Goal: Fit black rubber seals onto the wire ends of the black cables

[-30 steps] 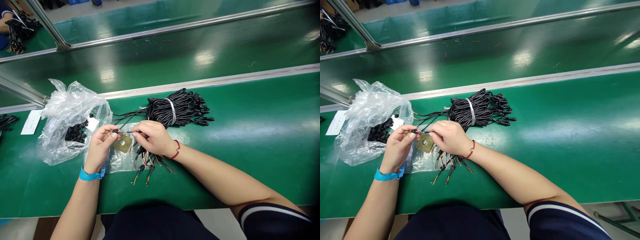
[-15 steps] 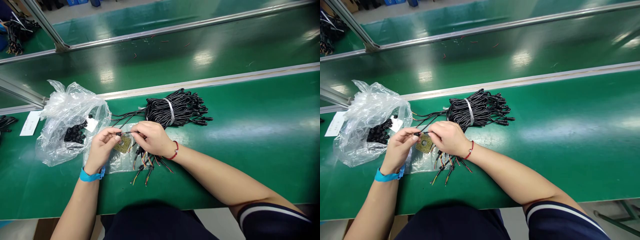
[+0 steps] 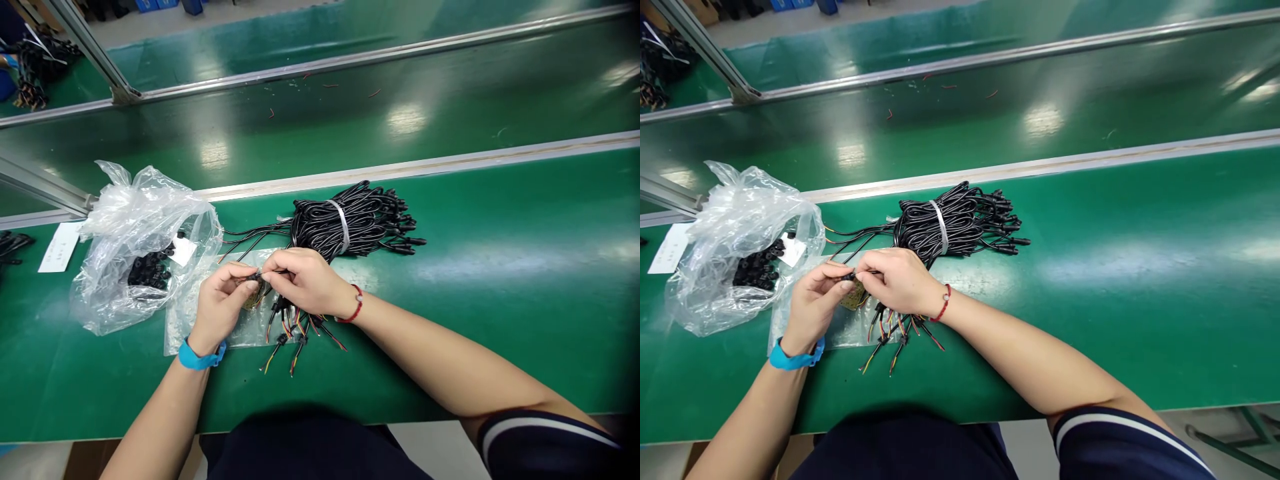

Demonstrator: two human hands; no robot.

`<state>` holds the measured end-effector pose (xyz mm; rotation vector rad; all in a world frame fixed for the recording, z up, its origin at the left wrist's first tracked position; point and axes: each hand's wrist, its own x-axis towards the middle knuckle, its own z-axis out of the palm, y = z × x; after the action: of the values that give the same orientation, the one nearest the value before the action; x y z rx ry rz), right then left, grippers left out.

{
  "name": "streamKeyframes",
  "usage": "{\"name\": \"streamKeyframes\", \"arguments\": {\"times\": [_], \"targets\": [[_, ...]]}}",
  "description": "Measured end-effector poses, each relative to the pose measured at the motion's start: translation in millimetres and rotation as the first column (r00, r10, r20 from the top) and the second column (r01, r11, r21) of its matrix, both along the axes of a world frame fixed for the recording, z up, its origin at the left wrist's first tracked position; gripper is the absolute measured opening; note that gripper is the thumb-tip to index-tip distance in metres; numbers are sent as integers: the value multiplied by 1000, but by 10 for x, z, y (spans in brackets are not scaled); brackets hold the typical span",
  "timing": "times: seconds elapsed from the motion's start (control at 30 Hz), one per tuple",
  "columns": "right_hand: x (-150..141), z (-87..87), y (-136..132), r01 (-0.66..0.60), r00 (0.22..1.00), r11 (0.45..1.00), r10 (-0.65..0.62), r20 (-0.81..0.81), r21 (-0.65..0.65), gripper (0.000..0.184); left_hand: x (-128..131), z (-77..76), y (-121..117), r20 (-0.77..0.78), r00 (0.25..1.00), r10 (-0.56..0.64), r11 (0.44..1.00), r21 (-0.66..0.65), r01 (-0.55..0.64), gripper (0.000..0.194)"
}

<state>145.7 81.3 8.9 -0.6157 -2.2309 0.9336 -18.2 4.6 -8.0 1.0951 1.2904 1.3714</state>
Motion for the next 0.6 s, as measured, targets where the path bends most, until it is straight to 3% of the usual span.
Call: {"name": "streamKeyframes", "arguments": {"times": [0.07, 0.17, 0.27, 0.4, 0.6], "targets": [[9, 30, 13, -35, 999, 990, 37, 11, -136, 12, 15, 5, 3, -110, 994, 8, 996, 87, 1, 16], [0, 38, 25, -57, 996, 977, 71, 59, -206, 12, 41, -7, 0, -236, 972, 14, 992, 124, 16, 15], [-36, 14, 14, -7, 995, 980, 27, 97, -199, 12, 59, -33, 0, -290, 956, 39, 996, 94, -12, 13], [-65, -8, -17, 47, 998, 987, -39, 57, -150, 8, 42, -26, 15, -238, 965, 112, 993, 55, -101, 18], [-17, -26, -3, 59, 998, 996, -59, -4, -68, 11, 2, 4, 31, -189, 972, 137, 986, 124, -114, 13]]}}
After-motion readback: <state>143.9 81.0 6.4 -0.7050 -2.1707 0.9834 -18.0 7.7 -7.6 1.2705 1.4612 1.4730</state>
